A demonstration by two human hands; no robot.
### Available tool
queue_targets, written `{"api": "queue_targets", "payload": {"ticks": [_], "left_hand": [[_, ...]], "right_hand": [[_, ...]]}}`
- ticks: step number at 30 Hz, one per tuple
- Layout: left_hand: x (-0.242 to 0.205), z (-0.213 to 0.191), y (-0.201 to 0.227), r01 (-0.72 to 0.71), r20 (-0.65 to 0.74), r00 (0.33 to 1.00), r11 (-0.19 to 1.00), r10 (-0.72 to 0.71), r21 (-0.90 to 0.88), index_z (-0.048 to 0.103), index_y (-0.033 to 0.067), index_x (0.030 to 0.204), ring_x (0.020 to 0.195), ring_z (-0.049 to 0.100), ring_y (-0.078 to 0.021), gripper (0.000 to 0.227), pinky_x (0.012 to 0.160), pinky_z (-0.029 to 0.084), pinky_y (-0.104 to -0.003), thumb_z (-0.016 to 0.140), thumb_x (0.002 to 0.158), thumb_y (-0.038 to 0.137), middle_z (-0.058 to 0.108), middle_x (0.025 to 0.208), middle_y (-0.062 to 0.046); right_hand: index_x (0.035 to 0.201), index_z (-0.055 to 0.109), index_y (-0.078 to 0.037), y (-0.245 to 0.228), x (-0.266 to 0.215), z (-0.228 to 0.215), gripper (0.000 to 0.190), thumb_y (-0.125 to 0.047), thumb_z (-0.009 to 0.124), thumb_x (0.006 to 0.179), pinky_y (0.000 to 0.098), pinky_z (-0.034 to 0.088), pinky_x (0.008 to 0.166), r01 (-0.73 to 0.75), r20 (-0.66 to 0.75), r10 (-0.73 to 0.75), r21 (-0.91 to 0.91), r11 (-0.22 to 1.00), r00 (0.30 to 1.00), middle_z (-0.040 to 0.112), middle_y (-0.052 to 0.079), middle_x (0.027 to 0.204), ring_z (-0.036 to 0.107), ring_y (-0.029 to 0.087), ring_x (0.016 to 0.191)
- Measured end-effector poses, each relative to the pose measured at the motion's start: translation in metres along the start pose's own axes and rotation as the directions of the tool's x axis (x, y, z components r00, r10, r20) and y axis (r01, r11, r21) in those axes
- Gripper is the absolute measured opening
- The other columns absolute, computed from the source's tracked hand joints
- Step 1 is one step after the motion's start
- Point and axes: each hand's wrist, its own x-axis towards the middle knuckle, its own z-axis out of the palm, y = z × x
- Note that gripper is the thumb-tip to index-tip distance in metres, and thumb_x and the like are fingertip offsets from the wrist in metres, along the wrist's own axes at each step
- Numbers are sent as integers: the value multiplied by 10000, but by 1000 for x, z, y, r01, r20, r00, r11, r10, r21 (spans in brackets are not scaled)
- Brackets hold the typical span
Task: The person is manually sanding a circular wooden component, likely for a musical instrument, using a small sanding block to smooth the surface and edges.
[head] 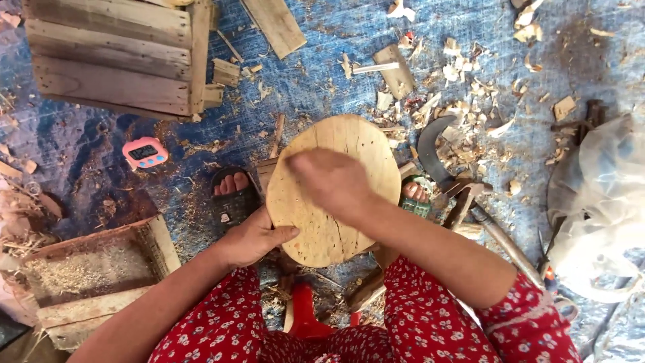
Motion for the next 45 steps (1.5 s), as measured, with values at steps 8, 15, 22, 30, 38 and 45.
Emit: {"api": "queue_targets", "payload": {"ticks": [8,15,22,30,38,45], "left_hand": [[7,1,-12,10,-64,998,984,-21,-178,629,36,1132,855,764,-289,237,693,662,-465,710,910,29,764,1026,-155],[20,-8,-11,31,-214,972,951,-101,-307,622,29,1137,803,770,-317,272,650,653,-484,724,896,105,760,986,-204],[24,-14,-19,73,-296,942,956,-160,-285,631,50,1131,796,767,-294,292,642,655,-466,746,899,185,755,972,-169],[27,-14,-22,37,-345,929,962,-133,-269,637,48,1093,767,759,-285,271,625,642,-476,764,884,165,739,919,-145],[32,-21,-26,35,-349,929,968,-124,-250,634,47,1125,790,754,-285,292,647,642,-485,760,892,170,731,948,-145],[29,-16,-25,24,-362,926,972,-110,-233,631,71,1138,808,761,-257,297,651,637,-476,758,883,155,733,961,-110]], "right_hand": [[1227,511,-183,124,30,-31,288,-369,353,1072,613,521,817,-474,-120,464,-70,878,878,709,241,971,687,505,968],[1260,547,-144,135,-26,-5,263,-192,589,1005,589,536,782,-135,-282,191,208,969,940,722,196,996,706,462,884],[1131,565,-289,154,-66,68,256,-260,321,1060,331,524,642,118,-295,-341,-578,807,893,552,-32,820,636,194,763],[1160,556,-293,142,-29,22,215,-250,359,1088,288,507,627,155,-354,-458,-628,763,815,518,-52,838,616,163,773],[1225,598,-289,230,-156,99,322,-135,455,981,207,427,394,346,-23,-365,-268,899,931,468,-66,616,501,121,477],[1158,607,-232,166,-75,19,178,-149,508,1037,289,451,520,308,-241,-502,-552,775,830,478,-39,741,518,147,593]]}}
